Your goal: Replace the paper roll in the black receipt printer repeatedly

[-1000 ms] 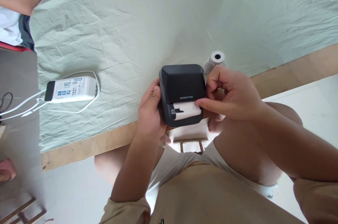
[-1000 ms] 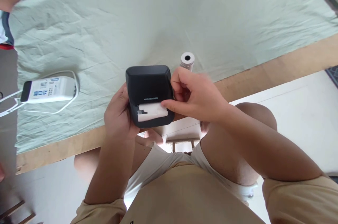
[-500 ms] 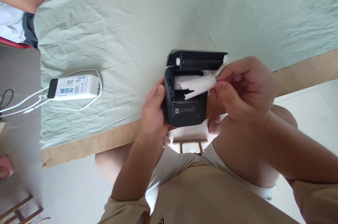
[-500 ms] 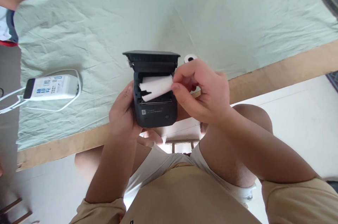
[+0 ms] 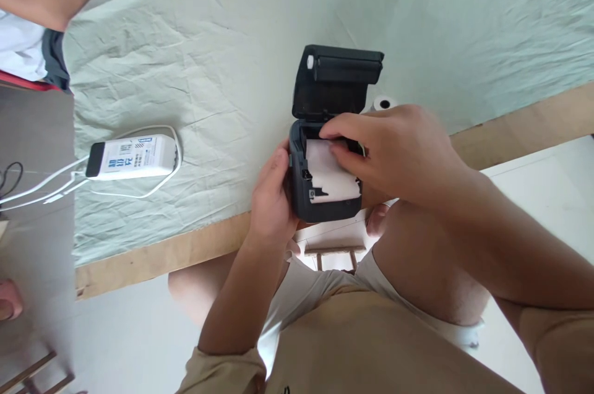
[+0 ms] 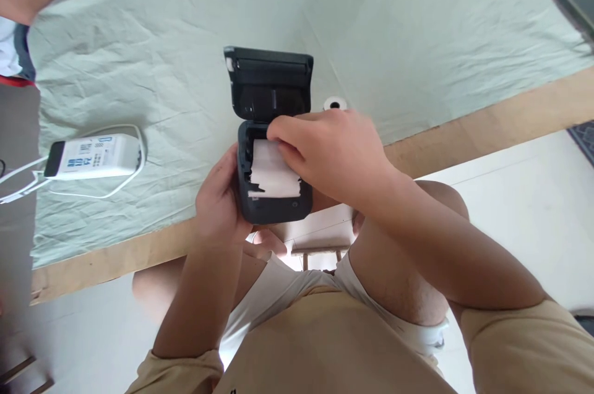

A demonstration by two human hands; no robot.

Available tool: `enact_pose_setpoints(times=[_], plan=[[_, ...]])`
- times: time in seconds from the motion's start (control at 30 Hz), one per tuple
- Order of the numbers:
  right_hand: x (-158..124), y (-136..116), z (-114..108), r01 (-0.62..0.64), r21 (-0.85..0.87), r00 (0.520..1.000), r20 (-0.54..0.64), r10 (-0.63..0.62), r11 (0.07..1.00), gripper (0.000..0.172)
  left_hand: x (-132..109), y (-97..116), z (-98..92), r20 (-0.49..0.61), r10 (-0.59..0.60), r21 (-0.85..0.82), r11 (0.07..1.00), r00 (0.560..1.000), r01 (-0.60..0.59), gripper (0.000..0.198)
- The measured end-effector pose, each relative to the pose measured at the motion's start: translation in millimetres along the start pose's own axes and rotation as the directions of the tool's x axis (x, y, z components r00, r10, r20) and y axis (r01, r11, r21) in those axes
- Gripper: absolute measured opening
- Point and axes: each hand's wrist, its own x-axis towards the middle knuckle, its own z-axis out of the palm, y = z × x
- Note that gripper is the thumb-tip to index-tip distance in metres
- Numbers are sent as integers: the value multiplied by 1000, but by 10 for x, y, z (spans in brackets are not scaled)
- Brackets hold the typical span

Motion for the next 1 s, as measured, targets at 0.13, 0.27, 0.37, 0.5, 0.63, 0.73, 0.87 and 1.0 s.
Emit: enact_pose_setpoints(times=[0.13, 0.27, 0.37, 0.5, 0.63, 0.73, 0.87, 1.0], plan=[[99, -59, -58, -33, -74, 975, 216, 49, 997, 12, -14, 21, 1, 67, -36, 36, 999, 997, 33, 22], [71, -60, -233, -54, 73, 965, 259, 33, 996, 24, -30, 24, -24, 103, -52, 97, 994, 993, 42, 31], [-15, 178, -397, -54, 420, 995, 95, 16, 906, 27, -53, 36, -21, 70, -52, 94, 995, 996, 45, 30], [-35, 725, -430, -4, 705, 893, -317, 320, 709, 55, -99, 86, 18, 96, -107, 92, 991, 990, 98, 30], [-31, 1032, -282, -222, 669, 656, -436, 616, 710, 40, -96, 92, 16, 93, -117, 82, 991, 989, 110, 30], [-131, 1026, -204, -271, 470, 765, -424, 484, 840, 39, -71, 77, -4, 91, -90, 117, 990, 992, 79, 34], [-255, 1015, -203, -399, 152, 849, -311, 427, 904, 37, -73, 105, 8, 73, -143, 141, 981, 987, 132, 35], [-223, 1133, -216, -495, 67, 833, -246, 495, 866, 41, -77, 120, 19, 74, -164, 131, 980, 984, 153, 34]])
